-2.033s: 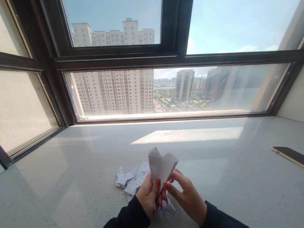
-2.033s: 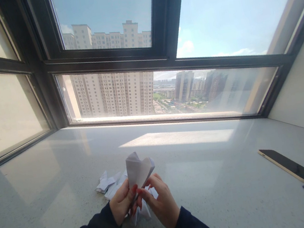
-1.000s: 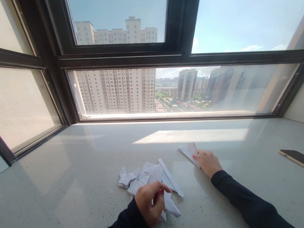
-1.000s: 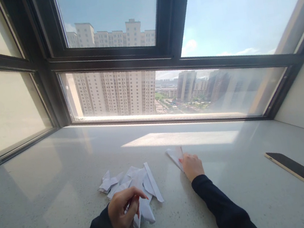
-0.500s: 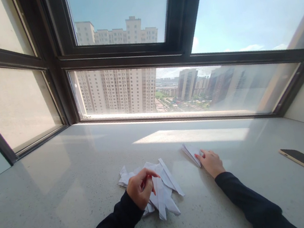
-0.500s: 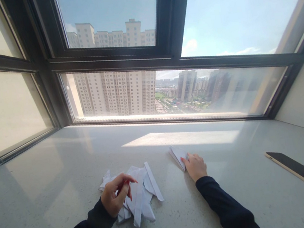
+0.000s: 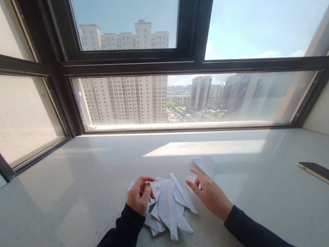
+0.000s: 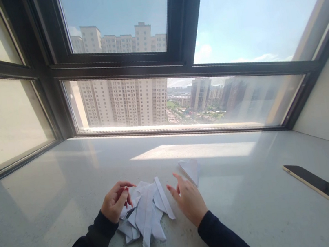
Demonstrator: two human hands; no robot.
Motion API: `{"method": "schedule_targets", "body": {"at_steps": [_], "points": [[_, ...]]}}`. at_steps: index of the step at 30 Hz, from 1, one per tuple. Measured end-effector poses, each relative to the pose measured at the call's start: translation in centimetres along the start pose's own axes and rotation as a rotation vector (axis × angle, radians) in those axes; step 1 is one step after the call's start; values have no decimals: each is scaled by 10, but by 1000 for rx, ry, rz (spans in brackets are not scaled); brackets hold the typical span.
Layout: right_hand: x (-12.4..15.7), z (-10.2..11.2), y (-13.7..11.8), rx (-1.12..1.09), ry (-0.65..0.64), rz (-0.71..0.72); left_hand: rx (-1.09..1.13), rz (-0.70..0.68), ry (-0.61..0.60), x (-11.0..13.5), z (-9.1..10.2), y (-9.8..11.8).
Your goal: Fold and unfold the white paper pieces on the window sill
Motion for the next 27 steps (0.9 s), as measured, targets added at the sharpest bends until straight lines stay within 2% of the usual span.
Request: {"method": "schedule_targets", "body": {"at_steps": [3,7,10,15,19,24,27], "points": [[9,-14,-21,-46,-94,34,-72,-2,-72,0,-2,0],[11,-20,-28,-238,-137,24,-308,43,-131,1,-7,-3],[9,-21,-25,-419,-123,-13,-533,81,-158,3,-12,-12],[8,-25,-22,-612,-10,34,-793,191,-304,5,-19,-29],[8,-23,-19,-648,44,40,-828,191,-304,5,-17,-32],[8,-16,-15,-530,10,-6,-792,155,-267,3,-14,-30],[8,-11,-14,-495,100,-20,-749,157,-225,2,-13,-32]]}}
Point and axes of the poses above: each hand's wrist, its own x-axis away from the middle knuckle, its own z-axis out of the back of the hand, y = z × x, the point moved 3 cm from there along -x, towards the middle knuckle, and after that the axes turned 15 degrees about -y, right-handed, at the moved point
